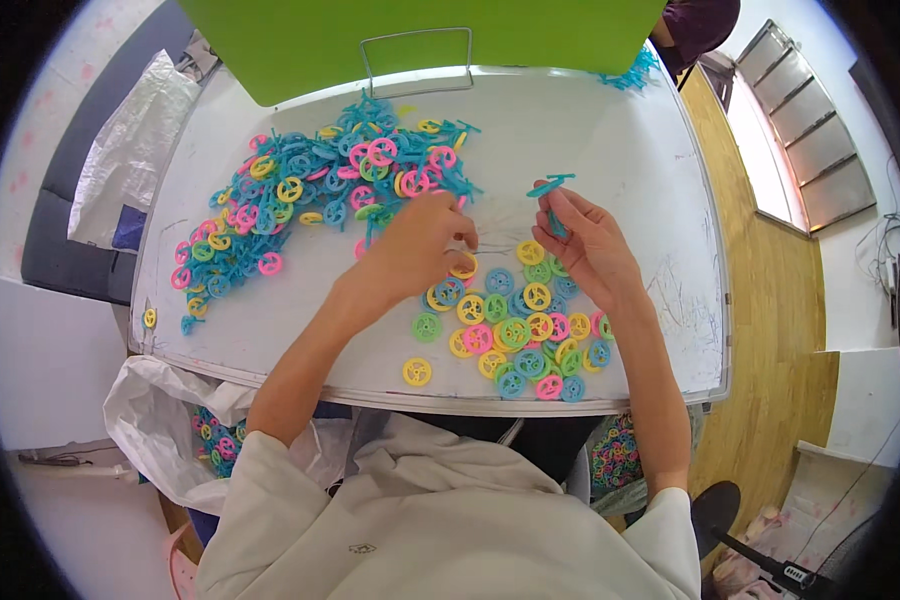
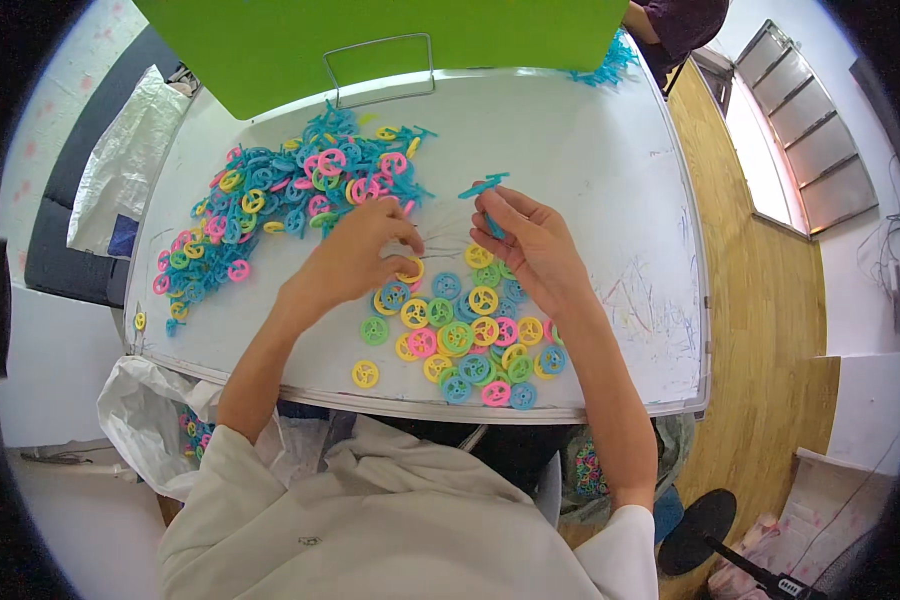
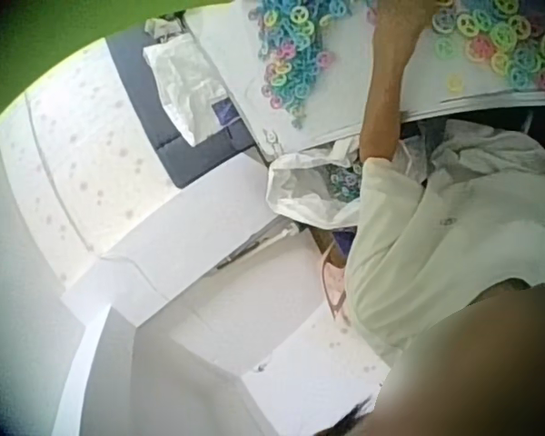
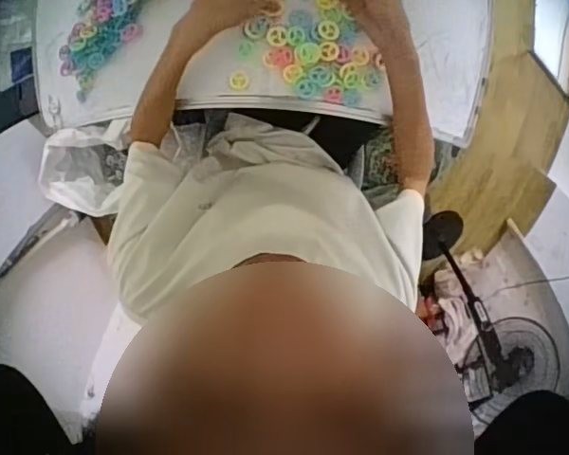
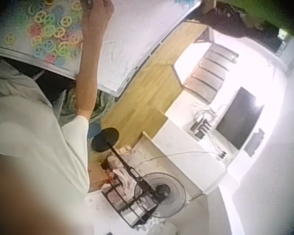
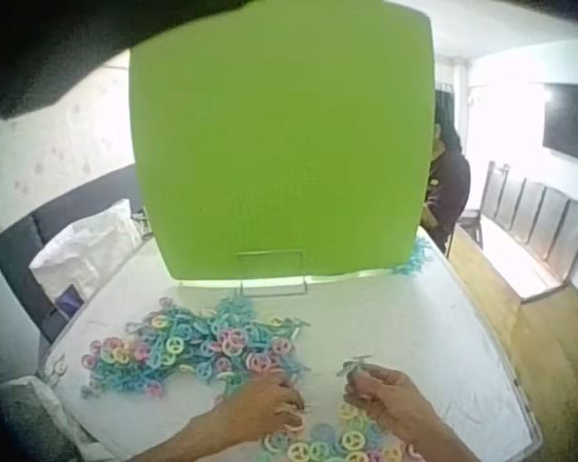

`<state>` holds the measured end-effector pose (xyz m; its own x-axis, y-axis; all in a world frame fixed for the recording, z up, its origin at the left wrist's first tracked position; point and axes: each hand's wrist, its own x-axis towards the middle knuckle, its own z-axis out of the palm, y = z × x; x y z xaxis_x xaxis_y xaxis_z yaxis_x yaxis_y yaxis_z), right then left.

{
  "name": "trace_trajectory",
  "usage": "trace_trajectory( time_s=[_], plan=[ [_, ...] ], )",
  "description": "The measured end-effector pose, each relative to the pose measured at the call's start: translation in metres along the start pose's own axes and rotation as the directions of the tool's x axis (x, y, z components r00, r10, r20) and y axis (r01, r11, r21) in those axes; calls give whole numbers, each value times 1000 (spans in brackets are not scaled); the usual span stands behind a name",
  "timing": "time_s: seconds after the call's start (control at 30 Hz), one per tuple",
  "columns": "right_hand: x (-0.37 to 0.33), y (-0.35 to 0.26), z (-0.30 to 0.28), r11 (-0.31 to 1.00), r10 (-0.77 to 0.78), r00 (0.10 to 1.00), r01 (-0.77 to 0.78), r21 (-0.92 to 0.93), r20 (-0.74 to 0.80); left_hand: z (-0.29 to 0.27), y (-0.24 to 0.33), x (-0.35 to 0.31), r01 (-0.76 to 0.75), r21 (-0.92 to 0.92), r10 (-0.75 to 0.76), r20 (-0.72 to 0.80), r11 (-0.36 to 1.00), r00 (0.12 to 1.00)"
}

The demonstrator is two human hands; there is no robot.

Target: Assembling and sorting colorful smiley face plastic clips on a workbench.

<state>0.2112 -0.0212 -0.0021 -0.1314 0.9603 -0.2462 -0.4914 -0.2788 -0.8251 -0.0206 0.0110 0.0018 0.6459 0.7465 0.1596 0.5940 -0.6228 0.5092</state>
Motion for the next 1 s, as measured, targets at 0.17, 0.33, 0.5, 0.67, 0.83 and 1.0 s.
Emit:
trace_trajectory(
  time_s=[0.17,0.33,0.5,0.67,0.83,1.0],
  plan=[
    [-5,-4,2,999,32,995,-33,8,93,0,19,7,216,-306,-212,47,927,976],
    [-4,4,10,816,-160,984,178,-550,81,-8,21,14,292,-596,-403,-58,748,914],
    [-5,7,17,776,-183,977,214,-593,112,-9,22,13,217,-783,-371,-19,583,929],
    [-5,10,19,815,-194,976,217,-537,100,-4,24,13,215,-788,-360,-10,577,933],
    [-4,13,21,776,-283,956,278,-565,81,0,20,13,212,-801,-368,-11,560,930],
    [-4,14,20,805,-272,961,259,-533,55,4,21,13,166,-803,-343,-51,572,938]
  ],
)
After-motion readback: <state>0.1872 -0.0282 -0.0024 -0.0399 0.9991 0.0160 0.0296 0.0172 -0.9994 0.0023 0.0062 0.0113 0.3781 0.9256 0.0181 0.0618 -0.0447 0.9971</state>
